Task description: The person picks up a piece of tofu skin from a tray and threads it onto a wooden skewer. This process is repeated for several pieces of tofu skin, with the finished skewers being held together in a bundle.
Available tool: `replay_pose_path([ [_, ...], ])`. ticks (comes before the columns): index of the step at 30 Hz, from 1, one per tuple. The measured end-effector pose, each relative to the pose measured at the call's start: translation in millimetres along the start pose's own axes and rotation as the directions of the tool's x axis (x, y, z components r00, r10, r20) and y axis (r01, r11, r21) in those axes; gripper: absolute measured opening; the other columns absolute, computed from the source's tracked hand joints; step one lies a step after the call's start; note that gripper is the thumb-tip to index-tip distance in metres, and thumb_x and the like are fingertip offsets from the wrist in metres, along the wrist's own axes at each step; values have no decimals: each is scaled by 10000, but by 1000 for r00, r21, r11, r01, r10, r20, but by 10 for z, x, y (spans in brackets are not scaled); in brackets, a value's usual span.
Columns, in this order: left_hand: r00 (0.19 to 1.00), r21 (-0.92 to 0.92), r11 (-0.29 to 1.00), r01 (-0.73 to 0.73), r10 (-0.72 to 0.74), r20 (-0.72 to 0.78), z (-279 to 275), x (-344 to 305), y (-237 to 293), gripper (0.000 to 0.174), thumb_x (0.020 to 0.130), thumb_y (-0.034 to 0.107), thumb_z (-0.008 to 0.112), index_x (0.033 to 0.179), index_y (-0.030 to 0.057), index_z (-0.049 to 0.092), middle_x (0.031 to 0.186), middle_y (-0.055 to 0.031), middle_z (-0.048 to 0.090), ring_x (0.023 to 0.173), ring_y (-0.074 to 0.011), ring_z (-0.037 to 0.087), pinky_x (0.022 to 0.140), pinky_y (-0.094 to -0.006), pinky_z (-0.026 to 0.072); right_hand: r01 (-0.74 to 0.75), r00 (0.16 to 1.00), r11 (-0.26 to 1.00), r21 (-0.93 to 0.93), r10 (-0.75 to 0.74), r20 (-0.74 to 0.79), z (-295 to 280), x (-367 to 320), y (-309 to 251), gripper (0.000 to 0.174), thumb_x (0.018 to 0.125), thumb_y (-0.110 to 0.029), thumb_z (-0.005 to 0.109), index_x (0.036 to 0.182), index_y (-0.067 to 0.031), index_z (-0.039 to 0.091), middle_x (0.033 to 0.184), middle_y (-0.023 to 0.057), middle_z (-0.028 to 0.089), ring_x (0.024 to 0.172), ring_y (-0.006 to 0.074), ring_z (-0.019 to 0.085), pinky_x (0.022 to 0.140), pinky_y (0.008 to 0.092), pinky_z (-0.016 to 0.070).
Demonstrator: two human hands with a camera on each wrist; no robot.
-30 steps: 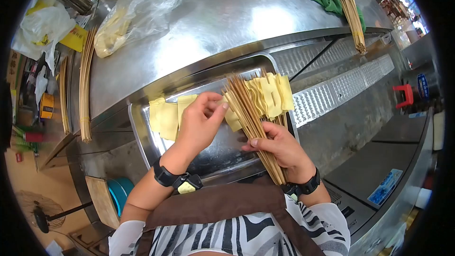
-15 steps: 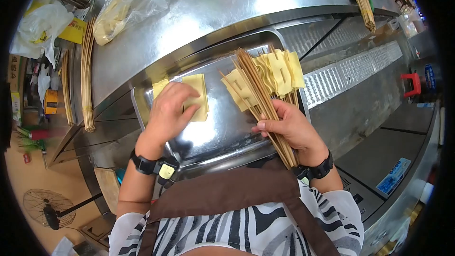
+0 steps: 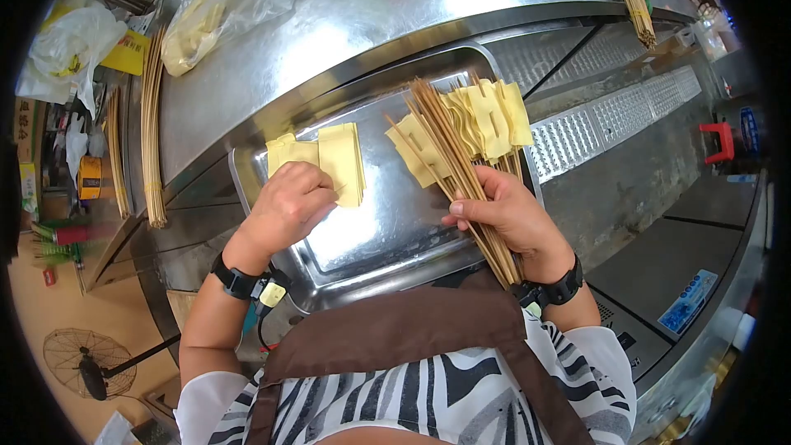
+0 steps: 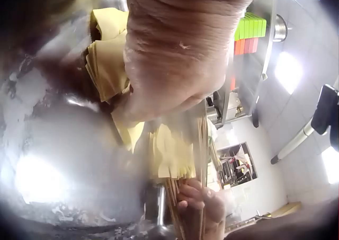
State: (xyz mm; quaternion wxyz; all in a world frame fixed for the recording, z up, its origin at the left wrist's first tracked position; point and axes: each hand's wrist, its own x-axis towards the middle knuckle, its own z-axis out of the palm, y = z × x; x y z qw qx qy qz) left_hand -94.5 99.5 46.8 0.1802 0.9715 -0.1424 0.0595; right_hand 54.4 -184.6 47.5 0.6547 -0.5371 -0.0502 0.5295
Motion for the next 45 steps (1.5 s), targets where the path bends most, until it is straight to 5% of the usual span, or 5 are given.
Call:
replay_pose_path([
  [10,959,-336,923,185,-245,-145,-30,80,19,78,803,78,690,862,31,674,907,-59,678,863,-211,637,774,-321,489,1,1000,1000,-26,-1,18,-29,26,16,159,815,-18,660,935,-16,557,790,20,594,666,115,608,766,290,531],
  [13,762,-649,574,500,-647,14,18,123,108,161,919,164,593,982,19,623,952,-85,672,859,-190,648,781,-312,506,-1,1000,1000,-28,1,18,-30,27,9,160,808,-17,669,920,-14,555,783,41,607,674,127,622,747,292,533],
  [19,627,-962,-273,16,-747,223,35,413,161,228,990,205,456,1064,6,540,1048,-92,636,925,-160,636,847,-320,513,-10,1000,999,-40,11,17,-33,25,16,159,803,-20,679,903,-14,555,786,63,621,698,138,638,667,259,528],
  [42,603,-985,-166,49,-781,162,164,774,279,164,954,153,514,1064,30,515,1020,-117,659,904,-183,651,828,-323,519,-46,999,998,-47,45,-16,7,17,-7,196,775,12,688,859,-48,521,719,35,593,569,135,625,777,334,549],
  [45,564,-991,-114,73,-815,135,184,793,269,180,970,170,478,1087,35,500,1046,-125,652,914,-187,649,836,-333,516,-20,1000,1000,-23,21,19,-2,15,6,195,785,19,691,871,-29,522,755,68,622,613,130,625,562,227,513],
])
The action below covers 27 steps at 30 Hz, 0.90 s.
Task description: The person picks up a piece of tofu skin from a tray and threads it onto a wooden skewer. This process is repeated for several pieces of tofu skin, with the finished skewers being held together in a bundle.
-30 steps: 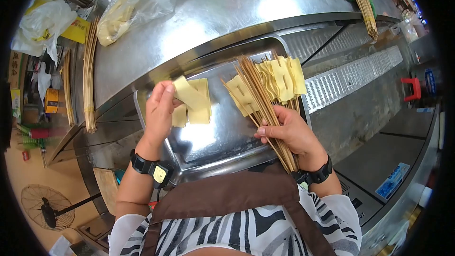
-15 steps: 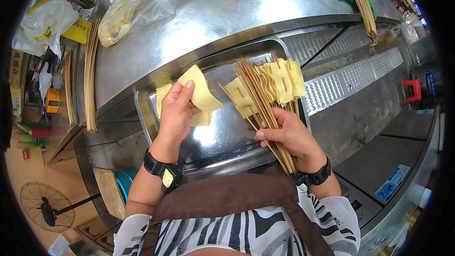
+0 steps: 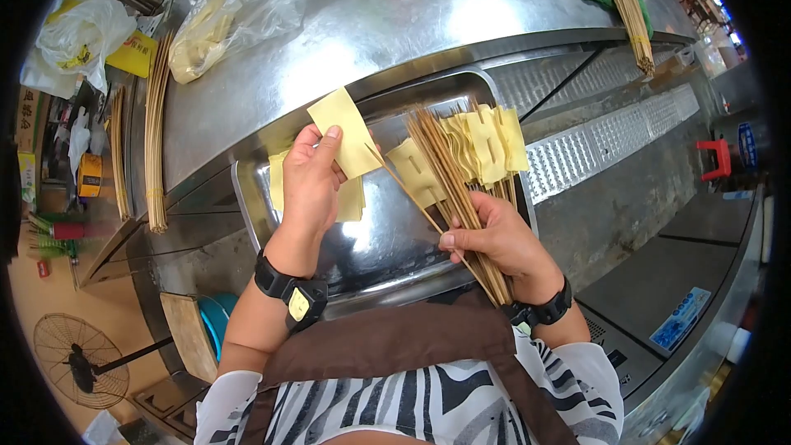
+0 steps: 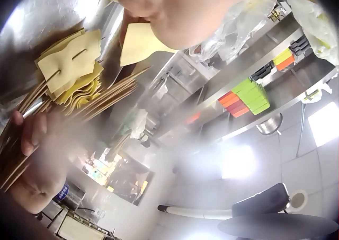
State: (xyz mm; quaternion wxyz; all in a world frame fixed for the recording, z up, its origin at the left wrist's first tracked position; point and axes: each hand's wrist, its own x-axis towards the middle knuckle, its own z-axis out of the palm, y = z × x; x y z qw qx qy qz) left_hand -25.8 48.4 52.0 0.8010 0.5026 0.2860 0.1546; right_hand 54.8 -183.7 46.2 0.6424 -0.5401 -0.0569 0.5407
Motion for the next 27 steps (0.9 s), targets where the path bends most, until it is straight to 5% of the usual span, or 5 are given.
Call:
replay_pose_path([
  [15,977,-6,980,-200,200,76,53,-26,-25,272,991,163,434,1220,18,456,1127,-114,622,994,-172,620,856,-312,494,-9,1000,1000,-25,10,4,25,10,-14,199,797,34,674,875,-34,504,766,68,605,620,130,616,563,226,509],
  [17,969,30,972,-232,229,92,70,-49,-28,271,991,159,438,1219,15,457,1118,-105,623,986,-166,620,847,-308,495,-24,999,998,-50,23,-25,40,6,-28,199,784,20,674,864,-50,506,719,53,599,564,138,619,740,322,550],
  [20,949,42,954,-297,291,118,109,-117,-33,273,986,149,471,1217,4,461,1050,-45,630,921,-68,574,786,-222,449,-22,999,999,-48,20,-31,44,3,-25,197,785,19,672,867,-49,507,722,50,599,562,137,618,742,322,549],
  [23,915,135,913,-386,360,182,107,-193,-95,279,982,128,475,1229,1,457,1067,-52,629,939,-68,569,809,-220,439,-3,1000,999,-39,3,-9,12,15,0,192,801,27,673,874,-35,507,773,73,611,620,129,615,569,226,510],
  [27,936,49,941,-335,327,133,140,-169,-164,342,954,63,500,1274,-10,408,1133,-110,601,1020,-126,567,859,-259,449,-7,1000,1000,-22,7,-24,18,5,5,194,800,21,677,874,-35,506,770,77,614,621,130,618,572,227,509],
])
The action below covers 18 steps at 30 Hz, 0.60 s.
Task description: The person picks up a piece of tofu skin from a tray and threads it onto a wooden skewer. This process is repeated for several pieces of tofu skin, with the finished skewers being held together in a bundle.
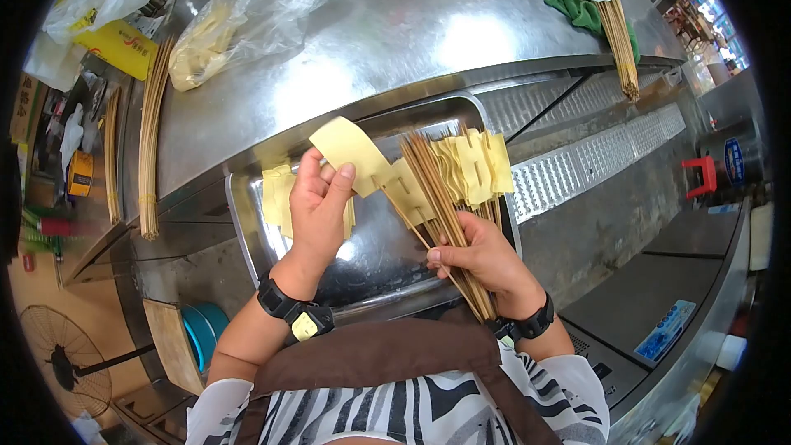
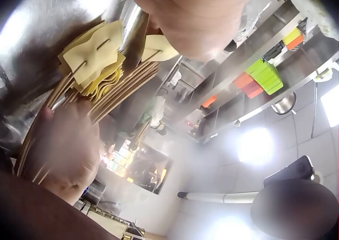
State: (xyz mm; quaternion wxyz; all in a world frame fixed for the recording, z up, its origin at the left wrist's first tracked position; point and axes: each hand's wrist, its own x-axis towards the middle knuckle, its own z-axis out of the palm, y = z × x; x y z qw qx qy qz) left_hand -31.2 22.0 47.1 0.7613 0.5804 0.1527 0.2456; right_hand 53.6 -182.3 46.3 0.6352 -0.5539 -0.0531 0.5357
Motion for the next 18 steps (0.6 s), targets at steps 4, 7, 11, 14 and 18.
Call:
replay_pose_path([
  [4,991,-92,994,60,-71,-116,40,35,40,515,917,7,532,1378,-3,303,1076,-115,627,941,-114,594,777,-225,478,-5,1000,1000,-4,5,5,-13,8,0,198,801,19,679,880,-34,505,772,75,614,634,133,624,574,228,512],
  [7,989,-42,989,140,-142,-50,-21,44,100,502,893,-31,556,1361,-7,376,984,-67,663,869,-75,595,750,-197,478,-7,1000,1000,2,7,5,2,4,-7,196,803,20,677,882,-32,505,775,74,614,645,134,626,576,228,515],
  [11,961,-33,964,262,-264,-82,-35,45,51,397,886,-3,591,1272,-21,502,917,-42,669,795,-58,593,702,-196,478,0,1000,1000,7,1,-10,7,-1,-9,191,804,25,672,883,-29,507,779,73,612,663,138,630,578,229,517],
  [14,954,11,956,292,-290,-74,-37,-24,27,313,891,54,609,1195,-9,579,971,-48,678,807,-56,610,701,-200,486,10,1000,1000,4,-10,-6,-7,6,6,188,803,29,669,883,-28,508,781,73,610,673,140,631,578,229,519],
  [18,948,8,950,314,-312,-63,28,-163,-11,347,896,64,609,1230,-13,556,968,-47,679,804,-62,611,702,-207,489,5,1000,1000,6,-5,0,-2,6,-1,186,803,32,667,889,-26,512,784,73,609,674,140,631,580,230,521],
])
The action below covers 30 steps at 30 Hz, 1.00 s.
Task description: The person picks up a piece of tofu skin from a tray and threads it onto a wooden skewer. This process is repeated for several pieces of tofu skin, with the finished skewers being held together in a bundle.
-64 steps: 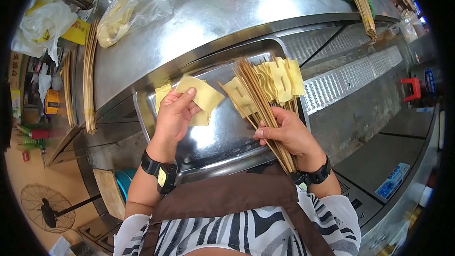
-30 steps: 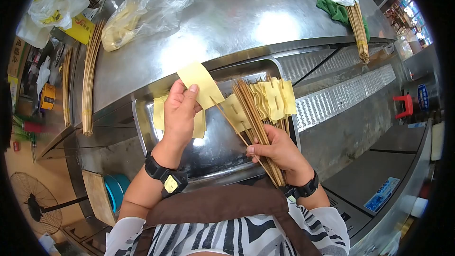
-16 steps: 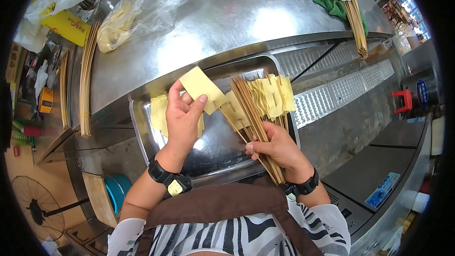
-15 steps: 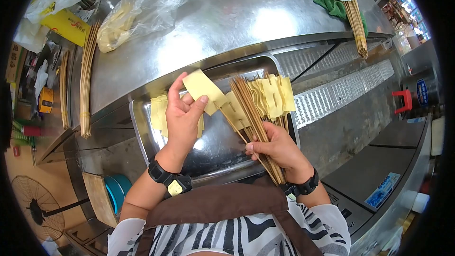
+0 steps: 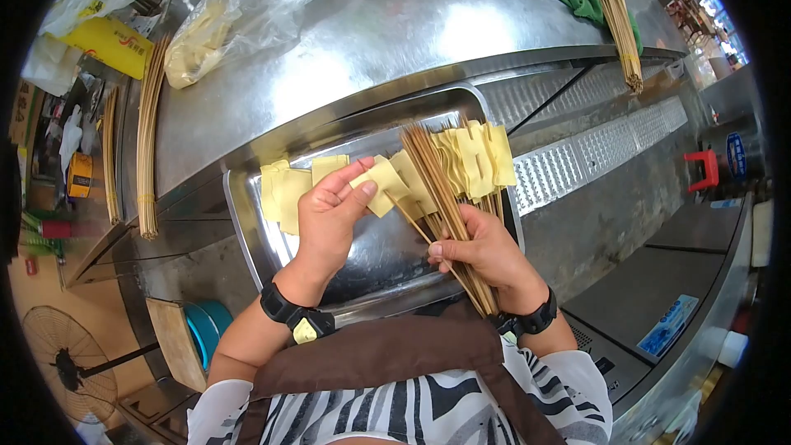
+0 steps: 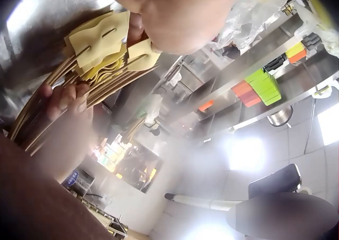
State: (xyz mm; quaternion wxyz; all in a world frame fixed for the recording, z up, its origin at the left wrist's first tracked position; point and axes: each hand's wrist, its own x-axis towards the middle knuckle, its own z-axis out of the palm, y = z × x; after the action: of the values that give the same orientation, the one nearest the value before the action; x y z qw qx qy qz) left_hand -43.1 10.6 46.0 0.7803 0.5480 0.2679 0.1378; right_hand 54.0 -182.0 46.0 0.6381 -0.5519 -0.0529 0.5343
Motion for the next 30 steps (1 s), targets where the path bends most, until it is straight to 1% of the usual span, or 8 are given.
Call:
replay_pose_path([
  [3,1000,4,1000,0,0,26,18,-8,-44,367,899,42,602,1250,-33,527,915,-27,661,787,-50,582,697,-205,479,6,1000,1000,16,-6,0,-7,-1,8,183,805,32,664,895,-24,515,786,73,610,677,142,633,580,229,523],
  [6,999,-186,982,-43,37,-33,77,33,0,403,905,36,586,1284,-44,477,978,-65,662,851,-88,603,739,-228,487,-1,1000,1000,1,1,-5,-5,-3,3,179,807,32,661,899,-24,517,788,73,610,682,142,635,578,227,524],
  [8,994,-416,909,-14,-33,-104,78,103,32,366,906,31,580,1249,-47,479,1006,-87,656,884,-117,611,766,-251,490,-15,1000,1000,8,15,-13,3,-4,-3,178,809,28,662,897,-25,516,786,72,610,682,141,637,577,224,526],
  [12,996,-403,915,10,-44,-75,8,171,25,259,897,31,595,1140,-40,538,981,-92,665,856,-121,622,740,-255,497,-10,1000,1000,14,10,-6,0,2,4,182,807,25,666,897,-25,517,782,69,609,679,140,638,580,224,528],
  [14,997,-363,930,-50,27,-68,-43,191,-34,172,893,33,604,1055,-15,569,946,-82,668,824,-102,620,709,-243,494,-9,1000,1000,15,10,-8,2,2,4,184,806,23,669,898,-25,517,778,66,608,677,142,639,582,225,529],
  [20,994,-124,988,-93,85,-66,-60,139,-78,156,895,51,611,1038,2,575,920,-75,665,786,-96,612,679,-231,492,10,1000,1000,19,-11,16,-27,15,36,188,805,17,672,904,-23,518,777,61,605,673,144,638,582,225,524],
  [26,1000,-228,974,12,-8,21,74,-21,-81,265,884,10,596,1130,-1,499,1026,-124,665,882,-145,642,727,-259,515,1,1000,999,32,0,-12,22,10,-1,208,802,19,671,943,-13,522,780,46,596,653,133,626,594,228,519],
  [30,993,-189,979,77,-58,103,82,-42,-69,313,880,-4,594,1171,-6,478,1075,-137,655,912,-160,645,748,-273,523,5,1000,999,32,-5,3,-9,12,7,213,802,18,670,952,-10,521,781,44,597,645,128,622,600,228,517],
])
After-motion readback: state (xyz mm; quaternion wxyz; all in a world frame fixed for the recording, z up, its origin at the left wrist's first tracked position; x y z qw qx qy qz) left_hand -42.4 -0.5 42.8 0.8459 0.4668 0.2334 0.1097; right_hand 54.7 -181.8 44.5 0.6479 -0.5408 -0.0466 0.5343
